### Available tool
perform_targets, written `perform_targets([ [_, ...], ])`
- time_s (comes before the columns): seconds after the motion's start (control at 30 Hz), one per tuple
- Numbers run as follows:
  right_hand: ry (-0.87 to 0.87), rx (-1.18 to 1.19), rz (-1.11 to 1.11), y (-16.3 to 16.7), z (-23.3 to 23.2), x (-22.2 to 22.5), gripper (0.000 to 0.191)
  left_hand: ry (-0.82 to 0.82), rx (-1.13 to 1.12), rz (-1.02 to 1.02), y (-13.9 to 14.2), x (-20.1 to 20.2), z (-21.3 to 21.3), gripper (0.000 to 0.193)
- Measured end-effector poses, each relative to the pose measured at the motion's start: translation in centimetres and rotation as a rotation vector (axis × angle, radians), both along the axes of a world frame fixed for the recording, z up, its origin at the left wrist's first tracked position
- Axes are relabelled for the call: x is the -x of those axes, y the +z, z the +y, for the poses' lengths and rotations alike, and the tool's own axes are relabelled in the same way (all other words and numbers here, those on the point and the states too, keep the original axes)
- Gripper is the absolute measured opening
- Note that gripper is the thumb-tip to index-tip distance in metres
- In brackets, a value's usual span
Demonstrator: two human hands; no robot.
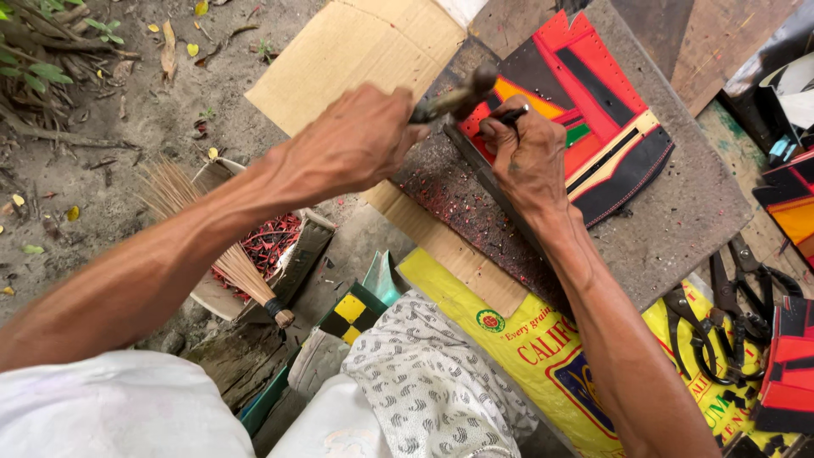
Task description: The person holds a punch against colorful stitched leather pieces on a stone block and strikes it with a hammer, working hole by hole along the edges of each piece. They reposition the leather repeatedly, then set the finished pieces on the workbench with a stack of completed bags.
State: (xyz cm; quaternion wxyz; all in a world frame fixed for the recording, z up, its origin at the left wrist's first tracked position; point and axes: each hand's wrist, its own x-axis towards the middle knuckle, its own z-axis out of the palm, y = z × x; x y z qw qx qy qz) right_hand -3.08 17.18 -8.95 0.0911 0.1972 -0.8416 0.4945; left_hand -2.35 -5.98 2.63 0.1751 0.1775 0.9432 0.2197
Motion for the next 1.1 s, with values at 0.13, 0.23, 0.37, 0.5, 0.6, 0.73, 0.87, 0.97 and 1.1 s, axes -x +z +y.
perform_targets([
  [0.13, -0.017, -0.016, -0.036, -0.2, -0.1, 0.0, 0.014, 0.002, -0.267, 0.231, 2.3, -0.2, 0.7, 0.036],
  [0.23, 0.002, -0.071, 0.037, -0.2, -0.2, 0.1, 0.014, -0.038, -0.341, 0.366, 3.4, -0.7, 1.8, 0.035],
  [0.37, 0.015, -0.063, 0.07, -0.2, -0.4, 0.4, 0.013, -0.079, -0.133, 0.273, 4.4, -0.2, 2.1, 0.035],
  [0.5, -0.007, -0.123, 0.075, 0.0, -0.2, 0.3, 0.015, -0.271, -0.33, 0.657, 4.9, 0.6, 1.6, 0.022],
  [0.6, -0.017, -0.134, 0.079, 0.0, -0.2, 0.1, 0.016, -0.336, 0.081, 0.979, 4.8, 0.9, 1.6, 0.016],
  [0.73, -0.014, -0.095, 0.069, -0.2, -0.3, 0.2, 0.017, -0.206, 0.069, 0.433, 4.4, 0.5, 1.4, 0.027],
  [0.87, -0.043, -0.085, 0.155, -0.5, -0.2, 0.6, 0.013, -0.092, -0.042, 0.216, 3.3, -0.3, 0.8, 0.04],
  [0.97, -0.054, -0.129, 0.157, -0.8, -0.2, 0.1, 0.011, 0.041, -0.034, 0.04, 1.4, -0.8, 0.7, 0.041],
  [1.1, -0.106, -0.09, 0.154, -0.8, -0.6, -0.4, 0.011, 0.038, 0.02, -0.04, -1.3, -0.9, 0.4, 0.043],
])
